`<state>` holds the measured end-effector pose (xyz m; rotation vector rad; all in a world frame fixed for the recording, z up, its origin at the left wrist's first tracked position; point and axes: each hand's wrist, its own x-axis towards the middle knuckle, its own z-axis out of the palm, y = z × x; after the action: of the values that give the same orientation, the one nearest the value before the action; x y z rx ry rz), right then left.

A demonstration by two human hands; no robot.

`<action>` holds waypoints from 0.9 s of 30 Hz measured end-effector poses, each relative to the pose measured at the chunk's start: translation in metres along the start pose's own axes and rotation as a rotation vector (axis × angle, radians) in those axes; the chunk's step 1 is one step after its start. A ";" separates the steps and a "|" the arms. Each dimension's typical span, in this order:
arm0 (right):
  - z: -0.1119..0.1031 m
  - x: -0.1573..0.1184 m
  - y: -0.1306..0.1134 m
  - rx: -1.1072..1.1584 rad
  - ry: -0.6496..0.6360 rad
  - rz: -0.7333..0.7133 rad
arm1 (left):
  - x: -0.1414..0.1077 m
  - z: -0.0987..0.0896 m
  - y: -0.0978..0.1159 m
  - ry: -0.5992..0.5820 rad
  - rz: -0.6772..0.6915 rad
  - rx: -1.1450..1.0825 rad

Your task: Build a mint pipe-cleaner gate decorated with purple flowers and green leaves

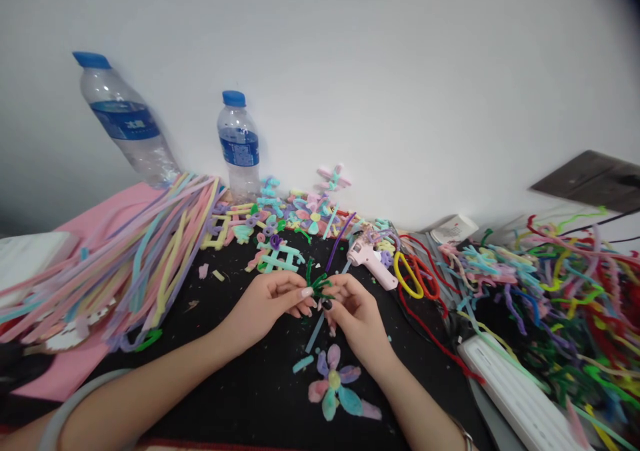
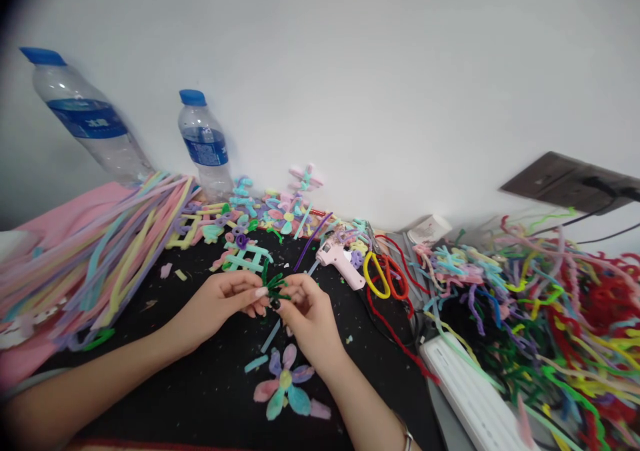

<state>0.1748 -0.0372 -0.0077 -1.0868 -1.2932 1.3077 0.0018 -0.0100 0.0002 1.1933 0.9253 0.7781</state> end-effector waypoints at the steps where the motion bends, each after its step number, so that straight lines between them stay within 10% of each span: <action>1: 0.001 0.000 0.000 0.048 0.004 0.012 | 0.000 0.000 0.000 -0.006 0.003 0.003; 19: -0.004 0.002 -0.007 -0.031 0.066 0.013 | -0.003 0.003 0.002 -0.040 0.084 0.163; 27: -0.028 0.002 -0.012 -0.823 0.269 -0.192 | -0.001 -0.003 0.002 0.066 0.126 0.128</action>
<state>0.2024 -0.0314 0.0036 -1.5729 -1.7171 0.4358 -0.0014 -0.0089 0.0024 1.3545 0.9732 0.8737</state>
